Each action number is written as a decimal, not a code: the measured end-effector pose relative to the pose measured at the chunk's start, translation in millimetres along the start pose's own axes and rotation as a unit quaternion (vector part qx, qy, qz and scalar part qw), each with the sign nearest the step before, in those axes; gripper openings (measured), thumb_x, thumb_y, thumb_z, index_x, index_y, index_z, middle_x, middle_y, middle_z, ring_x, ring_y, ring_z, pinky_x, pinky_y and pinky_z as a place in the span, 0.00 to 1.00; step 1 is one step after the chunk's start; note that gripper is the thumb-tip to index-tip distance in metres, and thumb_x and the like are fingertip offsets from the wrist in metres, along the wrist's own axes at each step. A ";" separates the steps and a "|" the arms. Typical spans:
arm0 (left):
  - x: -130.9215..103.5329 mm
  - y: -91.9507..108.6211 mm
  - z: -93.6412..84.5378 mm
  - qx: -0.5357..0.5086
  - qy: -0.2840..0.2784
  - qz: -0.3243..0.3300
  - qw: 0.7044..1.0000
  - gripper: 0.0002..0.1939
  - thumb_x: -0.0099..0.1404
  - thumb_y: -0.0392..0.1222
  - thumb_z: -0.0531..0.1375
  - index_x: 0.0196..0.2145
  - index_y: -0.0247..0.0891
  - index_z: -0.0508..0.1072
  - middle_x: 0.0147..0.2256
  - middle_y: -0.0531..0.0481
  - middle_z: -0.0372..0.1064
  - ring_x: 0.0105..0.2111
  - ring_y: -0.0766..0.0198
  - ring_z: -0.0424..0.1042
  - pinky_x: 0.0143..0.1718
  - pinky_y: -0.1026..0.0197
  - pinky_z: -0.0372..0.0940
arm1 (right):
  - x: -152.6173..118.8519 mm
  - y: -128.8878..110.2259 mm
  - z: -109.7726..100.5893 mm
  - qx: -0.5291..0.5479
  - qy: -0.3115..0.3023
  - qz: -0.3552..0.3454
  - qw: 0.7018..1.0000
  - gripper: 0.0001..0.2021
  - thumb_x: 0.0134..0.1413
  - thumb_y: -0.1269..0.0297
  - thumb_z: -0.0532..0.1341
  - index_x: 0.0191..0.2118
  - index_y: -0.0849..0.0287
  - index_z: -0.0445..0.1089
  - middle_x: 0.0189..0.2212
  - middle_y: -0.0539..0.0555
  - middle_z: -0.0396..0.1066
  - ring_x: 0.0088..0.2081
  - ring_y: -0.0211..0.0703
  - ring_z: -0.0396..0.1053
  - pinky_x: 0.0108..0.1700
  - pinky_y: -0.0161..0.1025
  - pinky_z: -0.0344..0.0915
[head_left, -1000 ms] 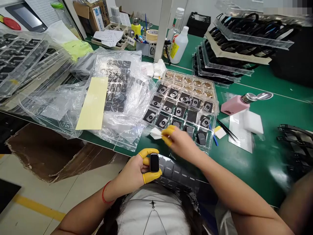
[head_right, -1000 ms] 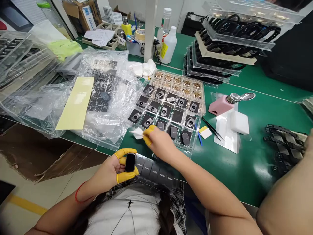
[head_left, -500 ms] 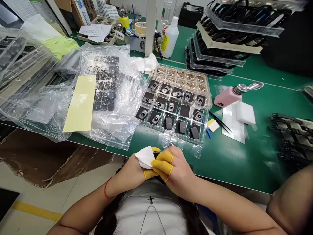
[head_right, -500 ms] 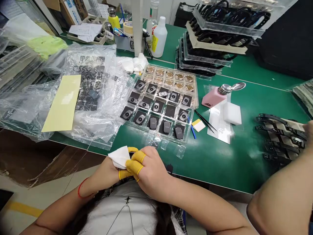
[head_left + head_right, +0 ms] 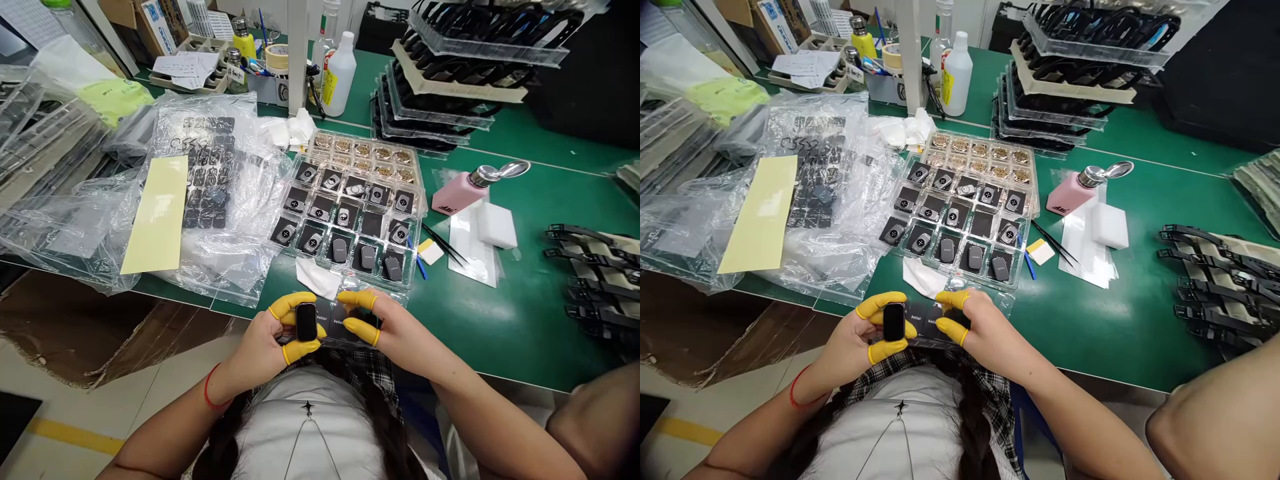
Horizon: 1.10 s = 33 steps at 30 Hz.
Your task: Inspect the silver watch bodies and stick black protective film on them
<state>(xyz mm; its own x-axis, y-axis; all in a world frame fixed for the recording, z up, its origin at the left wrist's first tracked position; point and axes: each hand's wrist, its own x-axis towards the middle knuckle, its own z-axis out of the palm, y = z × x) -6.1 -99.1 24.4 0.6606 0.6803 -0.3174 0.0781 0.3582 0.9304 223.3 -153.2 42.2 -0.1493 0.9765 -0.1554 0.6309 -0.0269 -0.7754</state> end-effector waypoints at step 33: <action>9.6 1.5 3.9 -0.097 0.003 -0.027 0.995 0.32 0.53 0.38 0.70 0.53 0.40 0.63 0.39 0.47 0.78 0.41 0.59 0.77 0.43 0.61 0.70 | 0.8 -23.6 -9.4 0.021 0.085 -0.028 0.996 0.08 0.57 0.63 0.61 0.43 0.53 0.69 0.42 0.53 0.71 0.47 0.49 0.66 0.51 0.51 0.61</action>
<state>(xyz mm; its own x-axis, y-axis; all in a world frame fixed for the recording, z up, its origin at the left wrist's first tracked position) 3.3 -94.5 23.5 0.6549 0.6603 -0.3675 -0.0325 0.5104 0.8593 215.4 -149.8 66.2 -0.0492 0.9988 -0.0084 0.5923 0.0224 -0.8054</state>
